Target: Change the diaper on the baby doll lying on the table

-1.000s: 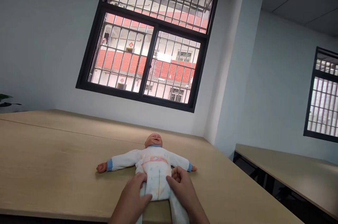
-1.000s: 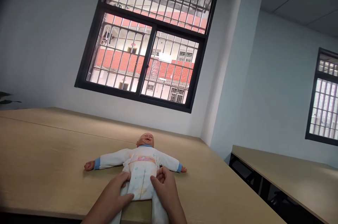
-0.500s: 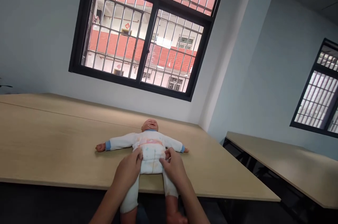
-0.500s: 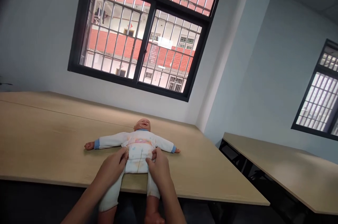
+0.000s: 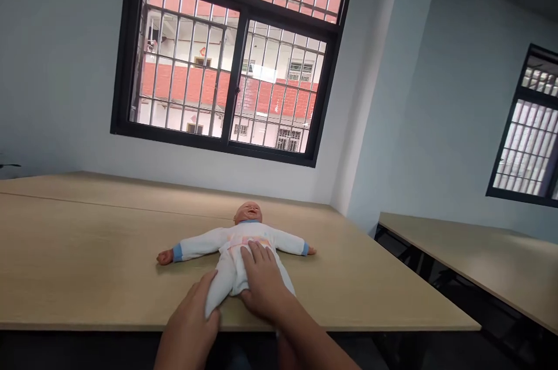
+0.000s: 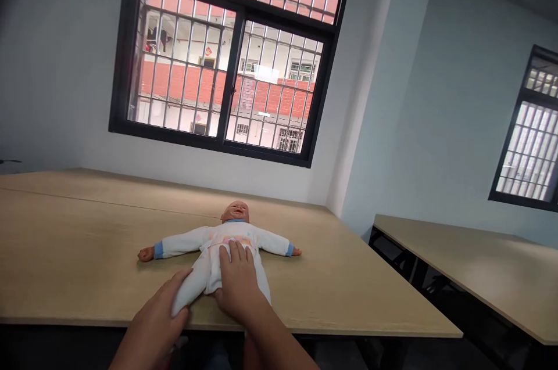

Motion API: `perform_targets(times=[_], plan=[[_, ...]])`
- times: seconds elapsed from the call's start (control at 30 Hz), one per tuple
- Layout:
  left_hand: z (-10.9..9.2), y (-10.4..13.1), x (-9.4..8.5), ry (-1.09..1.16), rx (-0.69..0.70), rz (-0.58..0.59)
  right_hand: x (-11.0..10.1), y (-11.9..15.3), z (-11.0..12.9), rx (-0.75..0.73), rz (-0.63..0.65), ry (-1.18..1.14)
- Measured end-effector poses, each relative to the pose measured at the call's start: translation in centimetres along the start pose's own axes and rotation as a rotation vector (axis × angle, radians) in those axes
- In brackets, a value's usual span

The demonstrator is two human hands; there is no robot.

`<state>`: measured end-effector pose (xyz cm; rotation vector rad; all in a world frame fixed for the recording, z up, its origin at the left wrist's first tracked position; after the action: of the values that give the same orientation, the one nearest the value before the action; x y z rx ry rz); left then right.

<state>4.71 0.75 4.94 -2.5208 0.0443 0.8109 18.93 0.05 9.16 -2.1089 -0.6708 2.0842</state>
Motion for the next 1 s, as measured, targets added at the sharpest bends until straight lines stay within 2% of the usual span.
perform_targets(times=[0.17, 0.23, 0.3, 0.43, 0.5, 0.6, 0.73, 0.87, 1.0], plan=[[0.7, -0.9, -1.3, 0.034, -0.028, 0.087, 0.7, -0.8, -1.5, 0.08, -0.022, 0.054], [0.6, -0.8, -1.1, -0.029, -0.035, 0.112, 0.5, -0.9, -1.7, 0.099, -0.024, 0.057], [0.2, -0.2, -1.2, -0.158, -0.035, 0.072, 0.3, -0.6, -1.8, 0.089, 0.008, -0.001], [-3.3, 1.3, -1.1, -0.29, 0.127, -0.099, -0.5, 1.4, -3.4, 0.171, 0.079, -0.237], [-5.0, 1.3, -0.1, -0.288, 0.167, -0.077, -0.7, 2.9, -4.7, 0.267, 0.086, -0.297], [-6.0, -0.2, 1.2, -0.361, 0.101, -0.01, -0.1, 4.3, -5.8, 0.318, 0.101, -0.328], [-5.0, -2.1, 2.1, -0.431, 0.01, 0.082, 0.5, 4.5, -7.0, 0.296, 0.062, -0.416], [-2.9, -2.5, 2.4, -0.378, -0.039, 0.157, 0.5, 4.4, -8.3, 0.322, 0.014, -0.399], [-1.8, -3.0, 2.5, -0.34, -0.06, 0.196, 0.5, 4.2, -8.5, 0.308, -0.013, -0.347]])
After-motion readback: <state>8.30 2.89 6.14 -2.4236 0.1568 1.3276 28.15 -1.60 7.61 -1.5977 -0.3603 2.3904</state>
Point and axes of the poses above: each hand's wrist, its own y-axis away from the middle knuckle, its own x-axis out of the palm, z = x × y, the point moved 10 cm from there along -y, towards the middle knuckle, and after that the axes turned 11 degrees about y, right-handed, at the moved point
